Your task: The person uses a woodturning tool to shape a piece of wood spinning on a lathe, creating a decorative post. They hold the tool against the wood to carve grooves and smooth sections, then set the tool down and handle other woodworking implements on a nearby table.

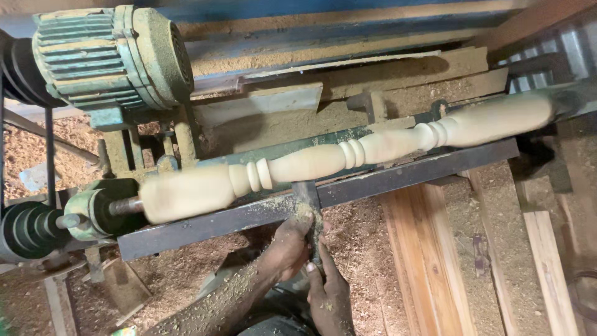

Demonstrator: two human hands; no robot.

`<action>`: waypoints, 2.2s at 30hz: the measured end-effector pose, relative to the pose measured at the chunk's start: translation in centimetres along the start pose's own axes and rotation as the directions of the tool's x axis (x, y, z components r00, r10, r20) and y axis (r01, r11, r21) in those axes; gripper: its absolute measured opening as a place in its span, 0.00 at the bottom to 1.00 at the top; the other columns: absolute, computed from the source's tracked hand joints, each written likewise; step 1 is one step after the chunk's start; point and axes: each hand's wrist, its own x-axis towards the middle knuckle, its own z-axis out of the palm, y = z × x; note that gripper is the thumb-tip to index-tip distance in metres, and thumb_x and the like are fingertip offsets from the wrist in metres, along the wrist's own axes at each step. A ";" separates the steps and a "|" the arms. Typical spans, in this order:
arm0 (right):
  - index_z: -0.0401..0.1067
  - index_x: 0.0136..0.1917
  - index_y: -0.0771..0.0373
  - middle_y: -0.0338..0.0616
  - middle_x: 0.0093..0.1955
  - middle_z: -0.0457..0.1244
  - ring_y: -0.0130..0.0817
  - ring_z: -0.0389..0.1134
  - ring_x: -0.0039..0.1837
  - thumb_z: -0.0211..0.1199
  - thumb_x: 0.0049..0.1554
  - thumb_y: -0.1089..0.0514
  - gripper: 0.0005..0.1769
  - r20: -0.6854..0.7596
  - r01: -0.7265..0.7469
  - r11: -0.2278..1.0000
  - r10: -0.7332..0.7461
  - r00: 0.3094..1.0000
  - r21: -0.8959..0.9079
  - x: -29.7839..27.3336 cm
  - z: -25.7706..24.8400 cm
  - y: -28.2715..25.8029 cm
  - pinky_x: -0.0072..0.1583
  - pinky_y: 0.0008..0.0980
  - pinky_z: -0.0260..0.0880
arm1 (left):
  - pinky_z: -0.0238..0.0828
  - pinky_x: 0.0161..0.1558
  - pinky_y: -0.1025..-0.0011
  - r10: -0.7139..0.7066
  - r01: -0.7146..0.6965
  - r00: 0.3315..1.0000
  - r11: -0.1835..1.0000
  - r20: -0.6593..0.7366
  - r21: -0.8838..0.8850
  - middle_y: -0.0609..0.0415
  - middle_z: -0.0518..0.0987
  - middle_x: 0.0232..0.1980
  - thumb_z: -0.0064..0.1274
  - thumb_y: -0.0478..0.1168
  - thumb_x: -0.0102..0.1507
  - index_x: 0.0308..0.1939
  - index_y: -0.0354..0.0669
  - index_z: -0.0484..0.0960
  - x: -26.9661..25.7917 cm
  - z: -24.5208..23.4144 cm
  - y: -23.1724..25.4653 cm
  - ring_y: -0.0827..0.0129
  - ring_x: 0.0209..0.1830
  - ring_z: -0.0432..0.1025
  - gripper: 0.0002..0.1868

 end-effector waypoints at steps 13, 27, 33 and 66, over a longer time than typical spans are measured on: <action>0.53 0.81 0.32 0.43 0.34 0.64 0.29 0.61 0.30 0.57 0.62 0.52 0.36 -0.020 0.042 0.999 -0.042 0.999 0.000 -0.2 -1.8 -1.0 0.38 0.33 0.68 | 0.75 0.36 0.68 0.057 -0.059 0.998 0.996 -0.040 -0.059 0.46 0.79 0.42 0.40 0.43 0.73 0.53 0.35 0.72 1.5 0.9 -1.4 0.64 0.33 0.71 0.14; 0.50 0.82 0.35 0.42 0.35 0.62 0.26 0.60 0.31 0.54 0.64 0.50 0.35 0.029 0.022 1.000 -0.022 0.999 0.006 0.9 -2.8 0.1 0.37 0.30 0.68 | 0.77 0.42 0.69 0.002 -0.007 0.995 0.998 -0.101 -0.055 0.44 0.81 0.43 0.30 0.37 0.71 0.53 0.32 0.75 1.4 2.2 -1.2 0.65 0.34 0.72 0.17; 0.50 0.82 0.34 0.45 0.33 0.63 0.28 0.60 0.31 0.56 0.64 0.48 0.35 0.020 0.027 0.994 -0.026 0.999 -0.105 0.2 -3.3 -1.2 0.38 0.31 0.67 | 0.72 0.36 0.71 0.025 -0.033 0.997 0.991 -0.069 -0.127 0.47 0.82 0.39 0.38 0.42 0.73 0.50 0.35 0.75 0.7 3.0 -0.9 0.68 0.30 0.69 0.14; 0.47 0.84 0.34 0.39 0.32 0.61 0.27 0.62 0.30 0.54 0.63 0.49 0.39 0.027 0.042 0.997 -0.041 0.999 -0.059 -1.0 -0.2 -1.8 0.38 0.30 0.69 | 0.71 0.31 0.76 0.026 -0.032 0.994 0.998 0.104 0.054 0.50 0.76 0.35 0.34 0.51 0.78 0.57 0.27 0.79 -0.7 -0.5 0.2 0.74 0.27 0.67 0.28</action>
